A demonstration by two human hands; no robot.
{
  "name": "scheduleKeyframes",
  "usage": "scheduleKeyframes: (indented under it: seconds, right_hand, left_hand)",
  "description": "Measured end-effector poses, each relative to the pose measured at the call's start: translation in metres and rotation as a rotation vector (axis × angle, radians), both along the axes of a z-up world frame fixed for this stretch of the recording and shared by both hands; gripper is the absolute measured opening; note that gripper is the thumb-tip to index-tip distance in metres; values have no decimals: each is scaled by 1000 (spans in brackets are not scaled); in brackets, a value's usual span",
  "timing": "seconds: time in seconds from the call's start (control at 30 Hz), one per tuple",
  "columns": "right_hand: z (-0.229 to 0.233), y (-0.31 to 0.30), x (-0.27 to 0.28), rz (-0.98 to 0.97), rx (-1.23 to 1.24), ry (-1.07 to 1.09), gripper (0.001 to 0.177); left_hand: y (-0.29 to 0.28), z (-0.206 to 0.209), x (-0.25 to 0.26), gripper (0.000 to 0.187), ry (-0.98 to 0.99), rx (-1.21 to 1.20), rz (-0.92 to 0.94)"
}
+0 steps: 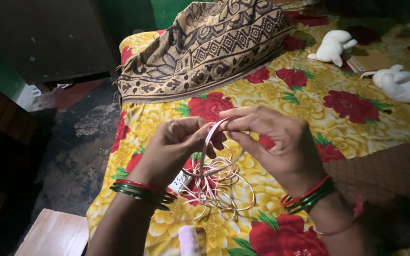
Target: The person holds a white USB cable and repeatedly peels the outer insulation off a short segment using both hands. The cable is manipulated and inspected throughout the clip, but no final state or destination is shown.
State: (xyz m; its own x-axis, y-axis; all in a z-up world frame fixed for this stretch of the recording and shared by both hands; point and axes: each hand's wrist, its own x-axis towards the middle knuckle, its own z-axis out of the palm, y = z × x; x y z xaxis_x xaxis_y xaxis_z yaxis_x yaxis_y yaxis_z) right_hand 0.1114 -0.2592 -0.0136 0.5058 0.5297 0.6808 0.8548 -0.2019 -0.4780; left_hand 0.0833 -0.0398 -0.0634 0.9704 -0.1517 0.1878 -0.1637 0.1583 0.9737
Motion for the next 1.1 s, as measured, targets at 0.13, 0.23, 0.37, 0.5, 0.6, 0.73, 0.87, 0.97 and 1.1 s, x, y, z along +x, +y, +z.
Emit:
scheduleKeyframes:
  seconds: [0.13, 0.23, 0.37, 0.5, 0.6, 0.73, 0.87, 0.97, 1.1]
  right_hand:
    - [-5, 0, 0, -39, 71, 187, 11]
    - [-7, 1, 4, -21, 73, 130, 16]
    - [-9, 5, 2, -81, 61, 236, 26]
    - [-6, 13, 5, -97, -43, 75, 18]
    - [-3, 14, 9, -98, -51, 200, 18]
    - [-7, 13, 16, -134, -99, 277, 17]
    - [-26, 13, 24, -248, -337, 415, 30]
    - [-45, 11, 26, -252, -305, 486, 33]
    - [-58, 6, 34, -271, -26, 366, 30]
  left_hand:
    - [-7, 1, 2, 25, 39, 70, 246]
    - [-10, 7, 2, 22, -6, 42, 340]
    - [-16, 21, -2, 23, -66, 233, 401]
    - [-28, 33, -9, 20, -273, 669, 522]
    - [-34, 35, -11, 17, -402, 705, 614]
    - [-36, 33, -11, 19, -371, 594, 623]
    - [-28, 40, -7, 23, -276, 305, 550]
    - [-32, 43, -7, 25, -217, 201, 479]
    - [-40, 36, -8, 23, -115, 330, 518]
